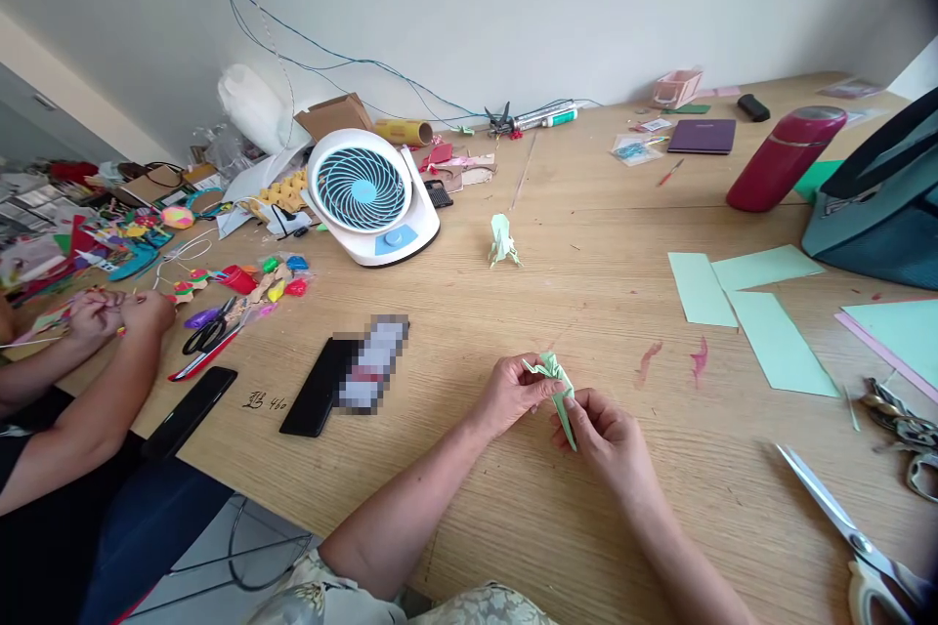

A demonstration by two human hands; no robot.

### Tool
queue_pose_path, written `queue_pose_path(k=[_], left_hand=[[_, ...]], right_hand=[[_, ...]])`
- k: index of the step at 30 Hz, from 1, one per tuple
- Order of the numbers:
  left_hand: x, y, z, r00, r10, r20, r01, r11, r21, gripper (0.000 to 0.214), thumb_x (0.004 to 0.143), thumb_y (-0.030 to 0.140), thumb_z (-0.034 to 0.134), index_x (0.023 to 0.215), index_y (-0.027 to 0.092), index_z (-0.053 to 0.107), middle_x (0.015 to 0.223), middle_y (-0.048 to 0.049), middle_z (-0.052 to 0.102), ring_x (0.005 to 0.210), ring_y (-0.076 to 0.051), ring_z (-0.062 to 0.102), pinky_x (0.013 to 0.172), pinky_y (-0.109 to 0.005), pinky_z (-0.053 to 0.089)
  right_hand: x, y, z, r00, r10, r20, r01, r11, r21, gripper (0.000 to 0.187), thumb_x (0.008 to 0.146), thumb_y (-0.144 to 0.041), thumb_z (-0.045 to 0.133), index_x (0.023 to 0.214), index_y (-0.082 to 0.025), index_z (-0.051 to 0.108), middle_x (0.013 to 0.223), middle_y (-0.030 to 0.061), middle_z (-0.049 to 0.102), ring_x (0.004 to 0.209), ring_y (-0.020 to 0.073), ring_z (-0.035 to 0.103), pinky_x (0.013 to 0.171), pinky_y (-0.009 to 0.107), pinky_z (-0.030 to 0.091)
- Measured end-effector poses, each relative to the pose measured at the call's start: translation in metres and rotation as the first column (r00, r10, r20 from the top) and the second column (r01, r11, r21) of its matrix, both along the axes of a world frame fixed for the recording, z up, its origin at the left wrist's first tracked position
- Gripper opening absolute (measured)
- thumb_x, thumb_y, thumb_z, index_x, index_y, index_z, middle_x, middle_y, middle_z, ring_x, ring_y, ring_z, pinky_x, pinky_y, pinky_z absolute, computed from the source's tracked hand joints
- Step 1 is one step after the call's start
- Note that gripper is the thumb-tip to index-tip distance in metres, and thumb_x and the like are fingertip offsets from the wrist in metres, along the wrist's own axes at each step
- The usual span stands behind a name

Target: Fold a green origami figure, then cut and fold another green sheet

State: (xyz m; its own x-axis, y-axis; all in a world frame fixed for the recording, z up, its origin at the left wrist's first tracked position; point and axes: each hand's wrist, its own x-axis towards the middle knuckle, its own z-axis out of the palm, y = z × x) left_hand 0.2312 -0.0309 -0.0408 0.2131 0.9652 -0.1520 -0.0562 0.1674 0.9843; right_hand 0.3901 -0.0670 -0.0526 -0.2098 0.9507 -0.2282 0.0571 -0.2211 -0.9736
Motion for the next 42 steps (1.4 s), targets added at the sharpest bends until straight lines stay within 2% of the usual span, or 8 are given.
queue_pose_path(k=[6,10,16,24,27,33,36,42], left_hand=[[0.001,-0.005,0.007,0.999,-0.001,-0.034,0.001,1.0,0.027,0.039,0.067,0.048,0.082,0.072,0.015,0.062,0.062,0.0039,0.054,0.048,-0.006,0.043,0.043,-0.019,0.035],[0.0,-0.008,0.011,0.998,0.009,-0.07,-0.005,0.999,0.054,0.037,0.069,0.046,0.081,0.07,0.014,0.062,0.059,0.0052,0.051,0.047,-0.005,0.041,0.043,-0.018,0.033],[-0.007,-0.007,0.006,0.993,-0.113,0.039,0.114,0.993,-0.037,0.038,0.067,0.047,0.082,0.07,0.014,0.063,0.06,0.004,0.057,0.047,-0.005,0.044,0.044,-0.018,0.035],[-0.007,-0.004,0.004,0.983,-0.172,0.07,0.18,0.975,-0.132,0.044,0.06,0.052,0.085,0.068,0.014,0.065,0.063,0.0017,0.061,0.047,-0.005,0.045,0.043,-0.019,0.038],[-0.007,-0.006,0.005,0.986,-0.163,0.036,0.166,0.981,-0.101,0.043,0.063,0.052,0.083,0.07,0.014,0.065,0.062,0.0023,0.059,0.047,-0.005,0.043,0.042,-0.018,0.036],[-0.007,-0.01,0.006,0.992,-0.124,-0.035,0.123,0.992,-0.031,0.04,0.068,0.05,0.081,0.07,0.015,0.062,0.058,0.0033,0.058,0.045,-0.004,0.043,0.041,-0.018,0.033],[-0.004,-0.011,0.007,0.994,-0.108,0.001,0.108,0.993,-0.043,0.041,0.067,0.05,0.082,0.069,0.014,0.063,0.061,0.0021,0.062,0.044,-0.004,0.044,0.04,-0.018,0.035],[-0.002,-0.013,0.006,0.983,-0.116,0.14,0.135,0.982,-0.133,0.043,0.061,0.048,0.086,0.073,0.013,0.065,0.067,0.0001,0.063,0.053,-0.008,0.055,0.047,-0.02,0.046]], right_hand=[[-0.002,-0.003,0.004,1.0,-0.026,-0.01,0.025,0.999,-0.034,0.047,0.085,-0.064,0.057,0.084,-0.018,0.064,0.075,0.0099,0.072,0.058,0.0194,0.063,0.061,0.032,0.051],[-0.001,-0.005,0.007,1.0,0.011,0.011,-0.011,1.0,0.001,0.047,0.086,-0.062,0.058,0.087,-0.016,0.067,0.076,0.0091,0.071,0.062,0.0187,0.062,0.061,0.029,0.048],[0.004,-0.004,0.01,0.994,0.111,-0.008,-0.111,0.994,0.013,0.051,0.085,-0.067,0.055,0.079,-0.017,0.065,0.068,0.0053,0.065,0.058,0.0161,0.054,0.055,0.026,0.042],[0.01,-0.006,0.009,0.956,0.047,0.29,-0.098,0.981,0.166,0.047,0.089,-0.06,0.054,0.07,-0.018,0.062,0.058,-0.0009,0.051,0.052,0.0107,0.039,0.048,0.023,0.028],[0.009,-0.006,0.009,0.958,0.046,0.282,-0.098,0.98,0.172,0.045,0.088,-0.058,0.056,0.07,-0.017,0.063,0.058,-0.0008,0.053,0.052,0.0108,0.04,0.048,0.022,0.029],[0.011,-0.004,0.009,0.98,0.151,0.131,-0.161,0.984,0.07,0.044,0.086,-0.058,0.059,0.079,-0.016,0.07,0.064,0.0019,0.061,0.054,0.0124,0.046,0.051,0.024,0.035],[0.012,-0.003,0.01,0.975,0.167,0.143,-0.177,0.982,0.059,0.046,0.086,-0.059,0.059,0.077,-0.016,0.07,0.062,0.0023,0.062,0.053,0.0124,0.047,0.049,0.024,0.034],[0.011,-0.003,0.009,0.976,0.081,0.2,-0.1,0.991,0.09,0.045,0.086,-0.059,0.059,0.075,-0.016,0.069,0.065,0.0053,0.067,0.056,0.0145,0.055,0.051,0.023,0.039]])
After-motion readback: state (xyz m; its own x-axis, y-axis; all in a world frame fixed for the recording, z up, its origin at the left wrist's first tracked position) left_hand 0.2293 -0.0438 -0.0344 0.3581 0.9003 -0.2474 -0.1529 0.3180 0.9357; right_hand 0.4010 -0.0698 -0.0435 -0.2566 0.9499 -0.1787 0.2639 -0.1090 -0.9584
